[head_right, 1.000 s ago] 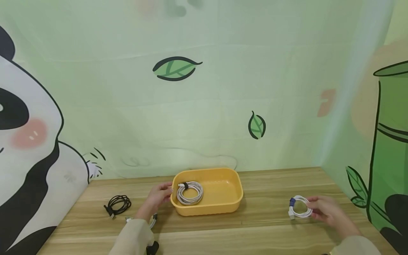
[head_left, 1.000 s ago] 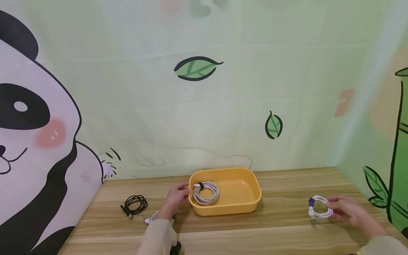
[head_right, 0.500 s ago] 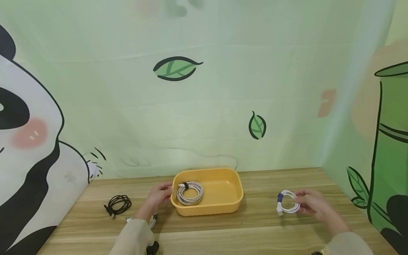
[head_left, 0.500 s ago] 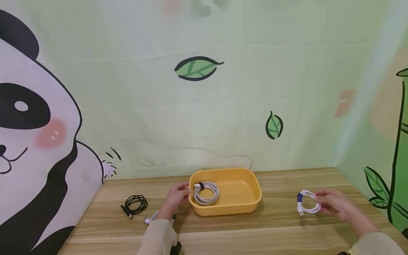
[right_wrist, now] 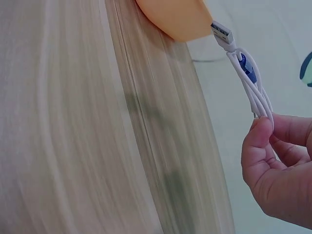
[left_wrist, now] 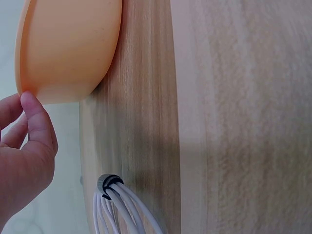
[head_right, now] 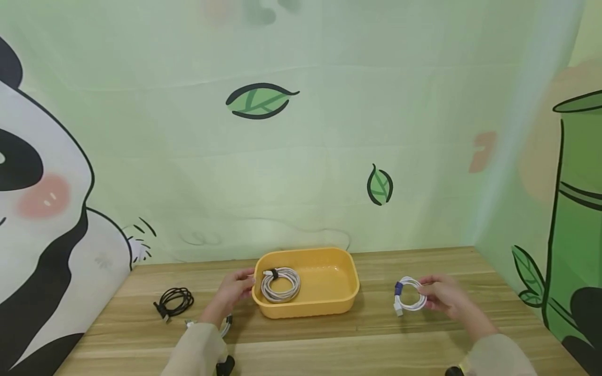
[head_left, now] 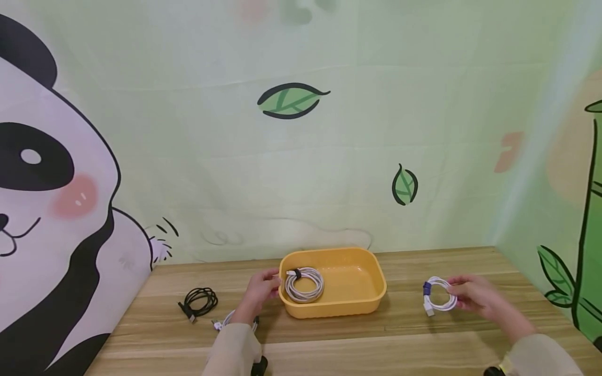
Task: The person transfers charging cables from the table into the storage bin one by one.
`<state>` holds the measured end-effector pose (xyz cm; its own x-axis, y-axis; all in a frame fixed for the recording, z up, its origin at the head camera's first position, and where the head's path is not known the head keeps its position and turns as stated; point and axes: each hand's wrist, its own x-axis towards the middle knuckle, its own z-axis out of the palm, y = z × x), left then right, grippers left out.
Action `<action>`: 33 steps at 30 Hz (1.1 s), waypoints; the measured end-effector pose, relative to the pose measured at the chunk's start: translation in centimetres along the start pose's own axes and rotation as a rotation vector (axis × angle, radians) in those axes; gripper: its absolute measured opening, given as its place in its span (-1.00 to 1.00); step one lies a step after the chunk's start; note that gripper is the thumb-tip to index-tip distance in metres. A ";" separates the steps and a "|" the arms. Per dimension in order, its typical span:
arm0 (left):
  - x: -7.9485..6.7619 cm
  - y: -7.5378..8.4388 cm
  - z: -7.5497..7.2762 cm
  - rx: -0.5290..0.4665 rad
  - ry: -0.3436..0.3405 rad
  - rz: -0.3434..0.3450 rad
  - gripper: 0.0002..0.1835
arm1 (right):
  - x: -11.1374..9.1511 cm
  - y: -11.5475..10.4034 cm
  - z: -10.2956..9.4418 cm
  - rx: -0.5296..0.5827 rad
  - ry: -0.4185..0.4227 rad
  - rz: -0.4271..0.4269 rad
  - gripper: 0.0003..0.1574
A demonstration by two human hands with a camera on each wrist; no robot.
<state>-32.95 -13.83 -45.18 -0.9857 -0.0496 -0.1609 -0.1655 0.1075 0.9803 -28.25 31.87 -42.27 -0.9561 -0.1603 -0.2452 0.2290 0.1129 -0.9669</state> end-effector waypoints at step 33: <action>0.1 -0.2 0.0 -0.012 0.004 0.009 -0.61 | 2.2 -2.6 5.3 0.041 0.039 -0.049 -0.83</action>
<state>-33.05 -13.84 -45.39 -0.9870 -0.0529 -0.1520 -0.1566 0.0955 0.9830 -29.98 26.05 -40.64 -0.9726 -0.1267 -0.1950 0.1881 0.0649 -0.9800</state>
